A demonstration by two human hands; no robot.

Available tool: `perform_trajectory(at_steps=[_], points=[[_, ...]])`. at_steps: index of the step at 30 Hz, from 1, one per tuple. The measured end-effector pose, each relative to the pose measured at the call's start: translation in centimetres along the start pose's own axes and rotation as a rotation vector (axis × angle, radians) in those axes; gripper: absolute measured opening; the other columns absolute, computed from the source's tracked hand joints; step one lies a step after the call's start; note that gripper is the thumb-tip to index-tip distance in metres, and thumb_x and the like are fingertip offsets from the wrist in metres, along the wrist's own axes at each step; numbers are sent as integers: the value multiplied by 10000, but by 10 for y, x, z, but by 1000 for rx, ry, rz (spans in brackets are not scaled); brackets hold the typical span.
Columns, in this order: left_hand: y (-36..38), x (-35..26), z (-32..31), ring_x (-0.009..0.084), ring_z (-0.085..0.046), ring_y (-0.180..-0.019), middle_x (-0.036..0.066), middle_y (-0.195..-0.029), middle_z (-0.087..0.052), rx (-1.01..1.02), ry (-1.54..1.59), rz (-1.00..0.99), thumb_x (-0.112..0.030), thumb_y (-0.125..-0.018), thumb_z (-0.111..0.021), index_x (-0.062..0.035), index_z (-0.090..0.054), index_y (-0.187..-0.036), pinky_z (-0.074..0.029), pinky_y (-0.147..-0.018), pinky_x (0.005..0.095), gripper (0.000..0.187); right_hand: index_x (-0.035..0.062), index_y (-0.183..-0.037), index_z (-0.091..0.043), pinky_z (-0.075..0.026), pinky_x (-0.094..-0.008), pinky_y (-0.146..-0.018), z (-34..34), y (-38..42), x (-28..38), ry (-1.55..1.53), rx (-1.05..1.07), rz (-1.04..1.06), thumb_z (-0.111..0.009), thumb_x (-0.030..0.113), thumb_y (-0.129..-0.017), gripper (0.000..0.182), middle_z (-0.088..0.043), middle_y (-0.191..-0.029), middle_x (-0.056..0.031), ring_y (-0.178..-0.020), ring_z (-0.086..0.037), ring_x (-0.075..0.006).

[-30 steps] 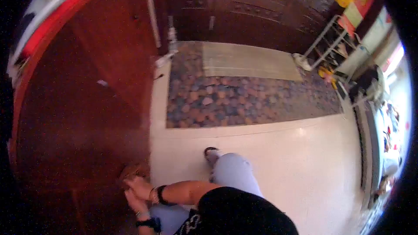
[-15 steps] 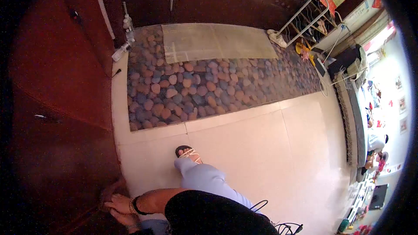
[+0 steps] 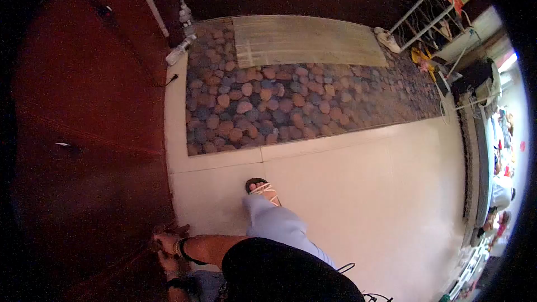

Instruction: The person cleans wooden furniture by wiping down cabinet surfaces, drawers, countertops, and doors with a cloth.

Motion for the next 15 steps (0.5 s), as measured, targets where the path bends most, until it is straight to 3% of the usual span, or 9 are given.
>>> perform_trajectory(at_steps=[1, 3, 4, 6, 9, 10, 12, 13, 15], points=[[2, -8, 0, 275, -490, -1034, 131, -1184, -490, -9, -233, -75, -382, -883, -478, -51, -408, -1259, -395, -908, 376, 506, 51, -1063, -510, -430, -407, -775, 1, 0, 1, 90, 51, -63, -486, 223, -859, 268, -550, -1064, -191, -940, -548, -291], [23, -18, -24, 254, -504, -969, 105, -1112, -506, 119, 30, -61, -250, -899, -489, -44, -433, -1109, -433, -826, 383, 300, 47, -1045, -519, -430, -400, -763, -3, -4, -3, 182, 122, -112, -460, 257, -881, 273, -556, -1069, -186, -937, -550, -275], [39, -30, -46, 246, -508, -947, 96, -1088, -512, 158, 119, -57, -207, -904, -492, -42, -442, -1059, -446, -799, 385, 232, 50, -1097, -488, -435, -409, -756, -10, -11, -20, 48, 82, -195, -534, 192, -825, 311, -569, -1031, -186, -896, -559, -303], [56, -46, -57, 217, -513, -862, 54, -1000, -524, -69, -637, -17, -98, -862, -546, -61, -430, -1064, -466, -710, 344, 235, 52, -1149, -456, -440, -418, -750, -17, -16, -31, -90, 56, -271, -607, 127, -769, 416, -583, -993, -185, -856, -569, -330], [2, 25, 28, 192, -494, -818, 24, -947, -499, -63, -514, -107, -121, -867, -540, -93, -422, -1042, -460, -678, 332, 213, 39, -1143, -457, -441, -415, -761, -6, -18, -23, 269, 60, -152, -598, 185, -779, 416, -589, -994, -187, -878, -572, -324], [44, 2, -10, 145, -464, -799, 9, -906, -474, -186, -38, 95, -10, -858, -492, -112, -443, -937, -437, -722, 302, 138, 35, -1141, -458, -442, -414, -764, -3, -18, -21, 384, 63, -112, -595, 204, -783, 419, -591, -994, -188, -885, -573, -322], [68, -34, -26, 141, -460, -814, 4, -916, -467, -238, -216, -89, -29, -865, -494, -116, -445, -962, -435, -719, 293, 139, 30, -1138, -458, -442, -413, -768, 11, -15, -5, 496, 84, -67, -592, 223, -786, 423, -593, -995, -188, -893, -574, -320], [79, -53, -34, 136, -455, -829, -1, -926, -460, -267, -401, -271, -47, -872, -495, -119, -447, -988, -432, -715, 284, 145, 17, -1131, -482, -437, -391, -816, 27, -12, 11, 224, 96, -253, -559, 251, -815, 401, -577, -1063, -187, -954, -557, -324], [106, -86, -59, 137, -452, -849, 3, -941, -455, -343, -229, -283, -71, -879, -504, -117, -447, -1016, -430, -724, 284, 156, 4, -1124, -505, -432, -370, -865, 18, -7, 25, -51, 114, -438, -527, 279, -844, 393, -560, -1131, -186, -1014, -540, -329]])
Point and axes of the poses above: each hand's wrist, its own y-axis away from the middle knuckle, its own z-axis out of the back of the hand, x = y × z, the point moved 5 cm from there along -y, towards the middle knuckle
